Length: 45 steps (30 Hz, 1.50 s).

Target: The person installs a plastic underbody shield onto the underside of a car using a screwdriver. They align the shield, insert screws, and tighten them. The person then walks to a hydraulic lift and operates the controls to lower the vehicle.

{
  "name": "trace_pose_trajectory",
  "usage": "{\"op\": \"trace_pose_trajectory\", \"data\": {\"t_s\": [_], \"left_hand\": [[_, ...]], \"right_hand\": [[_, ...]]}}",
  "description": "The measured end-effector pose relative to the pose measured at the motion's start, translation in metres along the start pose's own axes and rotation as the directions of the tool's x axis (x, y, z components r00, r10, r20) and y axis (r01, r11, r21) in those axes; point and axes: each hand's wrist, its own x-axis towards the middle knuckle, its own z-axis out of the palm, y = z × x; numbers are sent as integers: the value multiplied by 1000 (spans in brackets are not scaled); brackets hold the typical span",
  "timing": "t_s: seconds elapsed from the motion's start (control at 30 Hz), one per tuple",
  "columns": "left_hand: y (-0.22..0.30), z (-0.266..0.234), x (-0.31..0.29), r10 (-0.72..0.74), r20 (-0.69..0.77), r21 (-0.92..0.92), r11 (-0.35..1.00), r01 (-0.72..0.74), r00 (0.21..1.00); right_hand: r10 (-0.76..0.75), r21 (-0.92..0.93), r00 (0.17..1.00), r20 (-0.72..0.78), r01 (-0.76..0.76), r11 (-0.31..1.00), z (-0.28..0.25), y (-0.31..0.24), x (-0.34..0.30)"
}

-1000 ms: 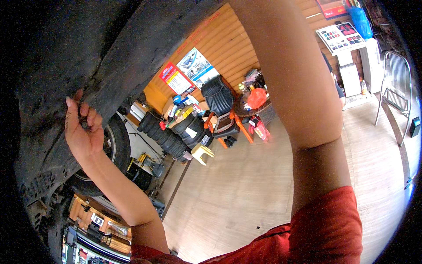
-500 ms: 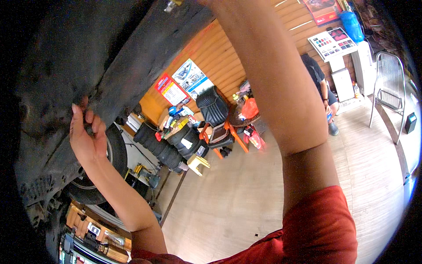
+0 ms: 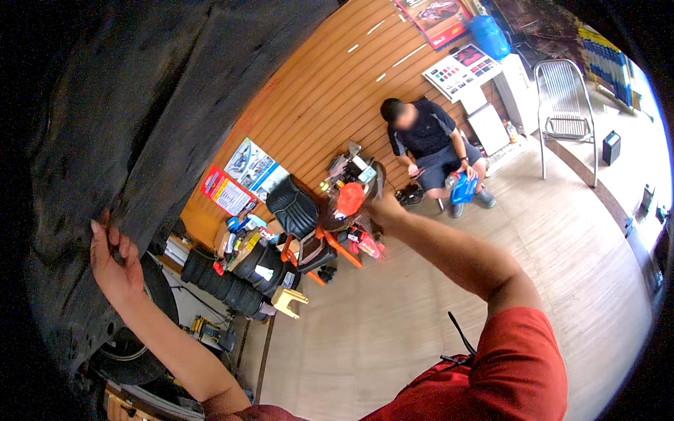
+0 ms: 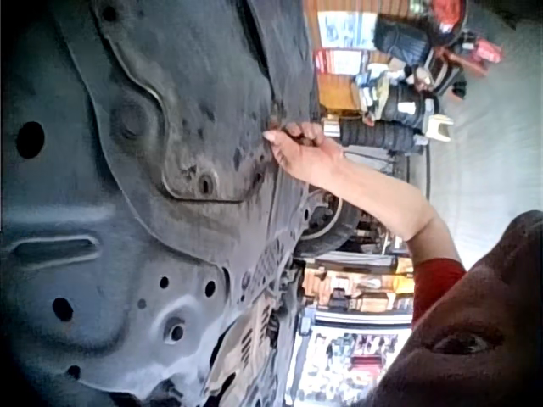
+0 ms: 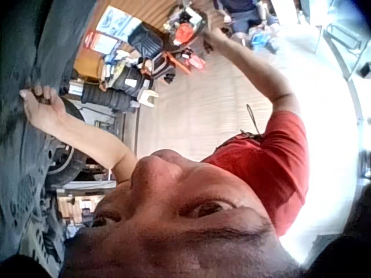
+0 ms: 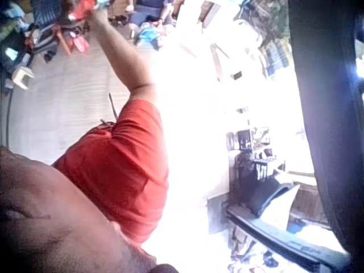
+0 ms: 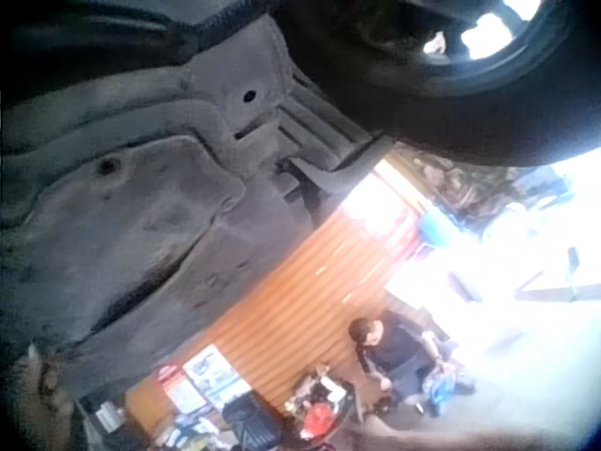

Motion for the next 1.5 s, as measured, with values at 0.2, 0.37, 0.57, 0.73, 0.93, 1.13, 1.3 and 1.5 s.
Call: {"op": "trace_pose_trajectory", "data": {"t_s": [0.2, 0.37, 0.57, 0.73, 0.93, 1.13, 1.3, 1.5], "left_hand": [[-2, -3, -1, 43, 5, -20, 999, -43, 999], [-14, 7, 3, 64, 3, -56, 996, -64, 998], [-14, -4, 7, 51, 21, -107, 993, -48, 999], [-15, 3, 4, 75, 12, -103, 992, -74, 997], [-19, 3, 5, 55, -19, -51, 997, -55, 998], [-13, 4, 2, 33, -58, -52, 998, -36, 998], [-7, 0, 4, 7, -88, -81, 997, -14, 996], [-6, 6, 0, 2, -36, -72, 997, -5, 999]], "right_hand": [[-514, -3, 858, 6, 514, 858, 12, -61, -50], [-855, -585, 479, 198, 758, 289, 3, -97, -81], [-943, -753, 236, 236, 658, -24, 33, -151, -117], [-956, -737, 194, 222, 675, -34, 42, -170, -101], [-963, -688, 194, 188, 725, 12, 48, -172, -89], [-959, -674, 221, 178, 737, 45, 56, -172, -88], [-955, -642, 245, 165, 762, 84, 59, -174, -88], [-902, -439, 426, 69, 825, 356, 46, -179, -79]]}}
